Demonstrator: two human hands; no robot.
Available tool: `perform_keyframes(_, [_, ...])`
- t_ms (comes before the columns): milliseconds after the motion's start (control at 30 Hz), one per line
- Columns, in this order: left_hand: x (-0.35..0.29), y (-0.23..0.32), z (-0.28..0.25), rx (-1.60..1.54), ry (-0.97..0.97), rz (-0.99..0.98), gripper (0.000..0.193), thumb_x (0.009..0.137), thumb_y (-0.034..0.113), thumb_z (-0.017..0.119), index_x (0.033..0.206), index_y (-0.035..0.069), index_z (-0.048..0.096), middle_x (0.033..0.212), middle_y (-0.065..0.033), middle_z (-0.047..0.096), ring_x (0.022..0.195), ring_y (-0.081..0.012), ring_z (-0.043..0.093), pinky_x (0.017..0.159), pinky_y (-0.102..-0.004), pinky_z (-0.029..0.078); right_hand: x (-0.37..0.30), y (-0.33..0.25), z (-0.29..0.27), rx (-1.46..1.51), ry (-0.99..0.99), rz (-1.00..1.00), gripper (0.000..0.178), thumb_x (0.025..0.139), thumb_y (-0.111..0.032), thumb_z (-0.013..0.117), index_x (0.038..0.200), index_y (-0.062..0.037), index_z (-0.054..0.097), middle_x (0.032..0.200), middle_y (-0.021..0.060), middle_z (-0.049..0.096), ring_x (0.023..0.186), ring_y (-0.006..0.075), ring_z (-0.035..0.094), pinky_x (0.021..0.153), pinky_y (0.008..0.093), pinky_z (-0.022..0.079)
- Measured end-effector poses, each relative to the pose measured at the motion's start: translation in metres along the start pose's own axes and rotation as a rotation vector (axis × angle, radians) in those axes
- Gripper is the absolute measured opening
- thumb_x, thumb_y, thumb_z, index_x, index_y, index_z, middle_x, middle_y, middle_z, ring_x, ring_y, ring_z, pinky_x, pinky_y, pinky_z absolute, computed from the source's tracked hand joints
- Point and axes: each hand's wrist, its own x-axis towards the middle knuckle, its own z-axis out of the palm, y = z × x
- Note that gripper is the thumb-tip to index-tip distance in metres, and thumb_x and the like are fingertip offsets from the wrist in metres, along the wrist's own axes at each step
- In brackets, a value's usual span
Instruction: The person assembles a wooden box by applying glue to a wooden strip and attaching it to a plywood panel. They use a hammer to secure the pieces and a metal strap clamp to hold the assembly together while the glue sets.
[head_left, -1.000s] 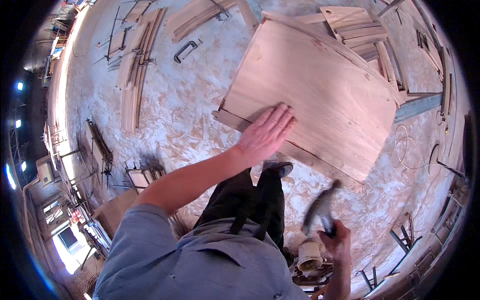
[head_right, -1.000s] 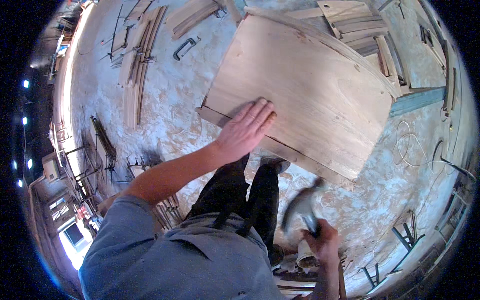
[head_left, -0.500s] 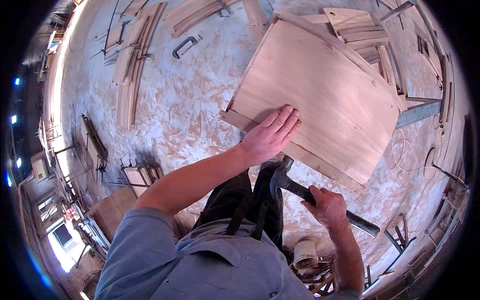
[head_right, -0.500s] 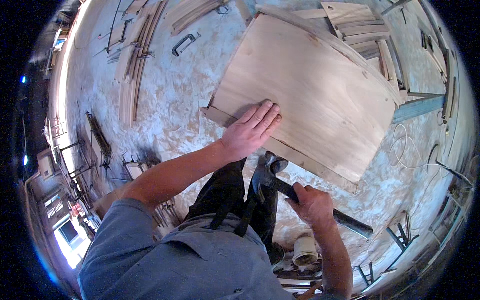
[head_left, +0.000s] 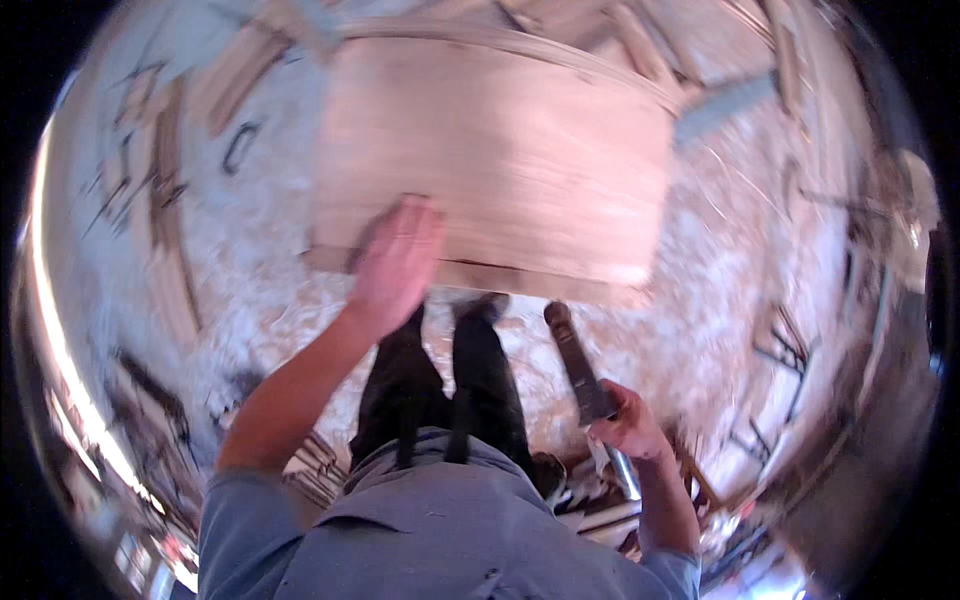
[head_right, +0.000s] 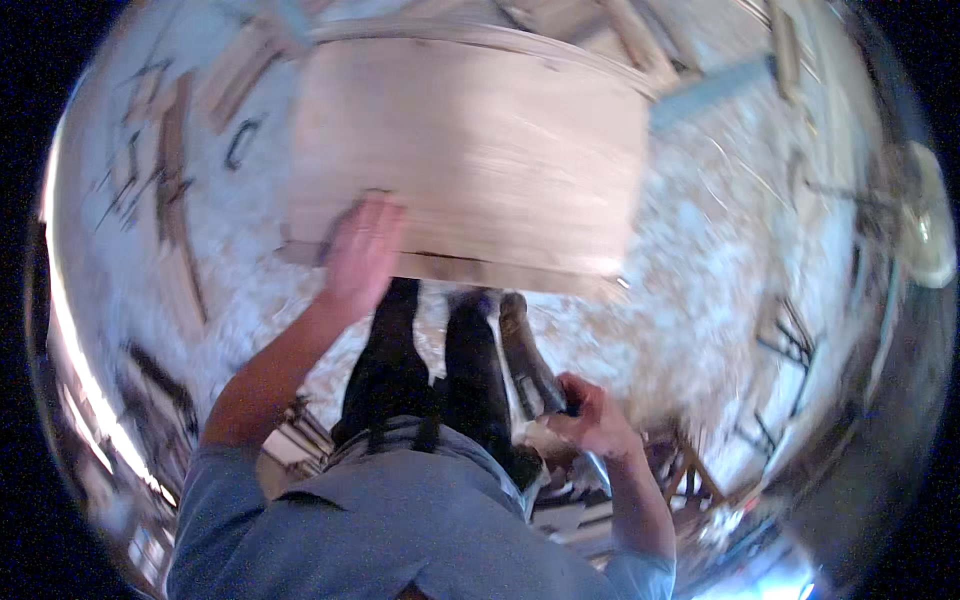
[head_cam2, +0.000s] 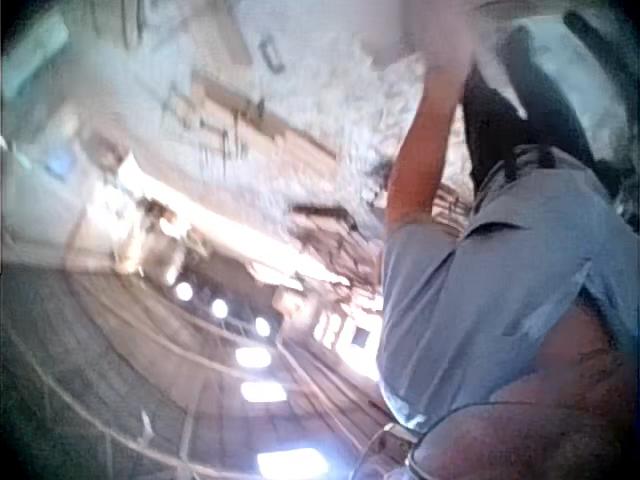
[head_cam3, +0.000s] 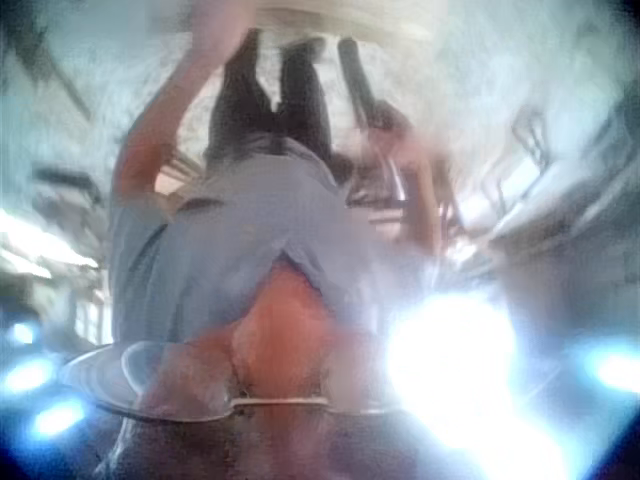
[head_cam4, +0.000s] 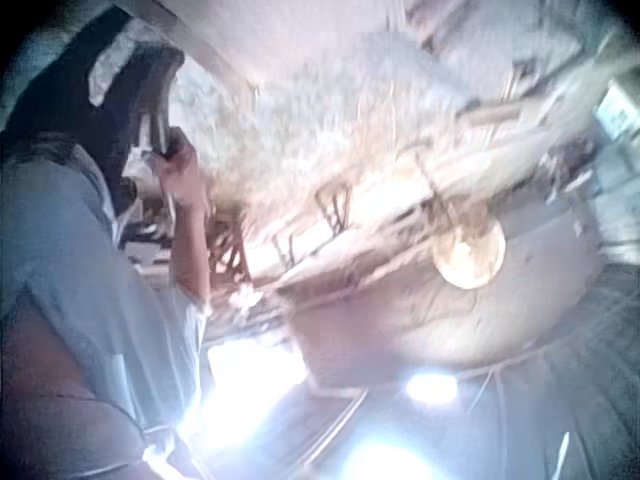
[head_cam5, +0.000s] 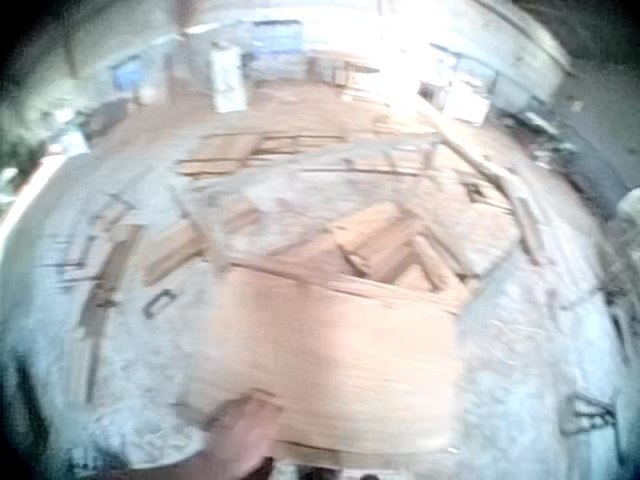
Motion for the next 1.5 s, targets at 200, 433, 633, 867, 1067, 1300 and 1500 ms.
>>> perform_keyframes(200, [0.025, 0.023, -0.023, 0.247, -0.062, 0.121, 0.063, 0.078, 0.002, 0.055, 0.136, -0.007, 0.035, 0.147, -0.0264, 0.029, 0.139, -0.0421, 0.026, 0.112, -0.055, 0.023, -0.018, 0.035, -0.044, 0.266, 0.783, -0.237, 0.028, 0.1, -0.031, 0.046, 0.096, -0.0042, 0.052, 0.073, 0.0044, 0.058, 0.058, 0.0106, 0.055, 0.054, 0.0243, 0.047])
perform_keyframes(433, [0.034, 0.035, -0.015, 0.414, -0.039, 0.248, 0.062, 0.077, 0.0, 0.054, 0.135, -0.011, 0.035, 0.147, -0.028, 0.029, 0.138, -0.0442, 0.025, 0.112, -0.0564, 0.021, 0.011, 0.054, -0.082, 0.856, 0.55, -0.029, 0.032, 0.099, -0.041, 0.046, 0.097, -0.0087, 0.046, 0.066, 0.0033, 0.052, 0.046, 0.0143, 0.05, 0.04, 0.0303, 0.045])
perform_keyframes(633, [0.031, 0.035, -0.014, 0.464, -0.062, 0.237, 0.067, 0.074, 0.0, 0.054, 0.137, -0.011, 0.033, 0.148, -0.028, 0.027, 0.138, -0.0444, 0.025, 0.113, -0.0553, 0.021, 0.029, 0.076, -0.102, 0.913, 0.496, -0.069, 0.04, 0.097, -0.047, 0.048, 0.098, -0.0078, 0.046, 0.064, 0.0038, 0.051, 0.045, 0.0147, 0.05, 0.039, 0.0309, 0.044])
perform_keyframes(867, [0.033, 0.041, -0.01, 0.536, -0.052, 0.246, 0.049, 0.086, 0.001, 0.045, 0.133, -0.012, 0.039, 0.144, -0.0296, 0.035, 0.134, -0.046, 0.033, 0.109, -0.0574, 0.029, 0.034, 0.07, -0.097, 0.737, 0.412, -0.022, 0.039, 0.097, -0.045, 0.048, 0.097, -0.0063, 0.047, 0.063, 0.0039, 0.049, 0.044, 0.0147, 0.048, 0.038, 0.0311, 0.042])
perform_keyframes(1067, [0.034, 0.043, -0.013, 0.554, -0.024, 0.268, 0.048, 0.086, 0.002, 0.046, 0.132, -0.012, 0.041, 0.142, -0.0301, 0.038, 0.133, -0.0457, 0.036, 0.108, -0.0565, 0.031, 0.032, 0.081, -0.111, 0.857, 0.563, 0.002, 0.038, 0.097, -0.046, 0.047, 0.093, -0.0076, 0.046, 0.063, 0.0023, 0.048, 0.044, 0.0142, 0.048, 0.037, 0.0305, 0.043])
perform_keyframes(1300, [0.034, 0.035, -0.012, 0.558, -0.019, 0.267, 0.051, 0.085, 0.002, 0.048, 0.133, -0.012, 0.04, 0.142, -0.0293, 0.038, 0.132, -0.0447, 0.038, 0.108, -0.0549, 0.032, 0.039, 0.075, -0.098, 0.723, 0.416, 0.004, 0.041, 0.095, -0.047, 0.05, 0.094, -0.0064, 0.047, 0.064, 0.0027, 0.05, 0.044, 0.0138, 0.048, 0.038, 0.0307, 0.044])
perform_keyframes(1500, [0.03, 0.032, -0.009, 0.503, -0.027, 0.22, 0.057, 0.079, 0.0, 0.051, 0.134, -0.01, 0.039, 0.145, -0.0279, 0.034, 0.135, -0.0436, 0.034, 0.111, -0.0519, 0.028, 0.035, 0.084, -0.103, 0.77, 0.51, -0.013, 0.04, 0.097, -0.047, 0.047, 0.089, -0.0081, 0.045, 0.063, 0.0037, 0.05, 0.044, 0.0149, 0.05, 0.037, 0.0312, 0.044])
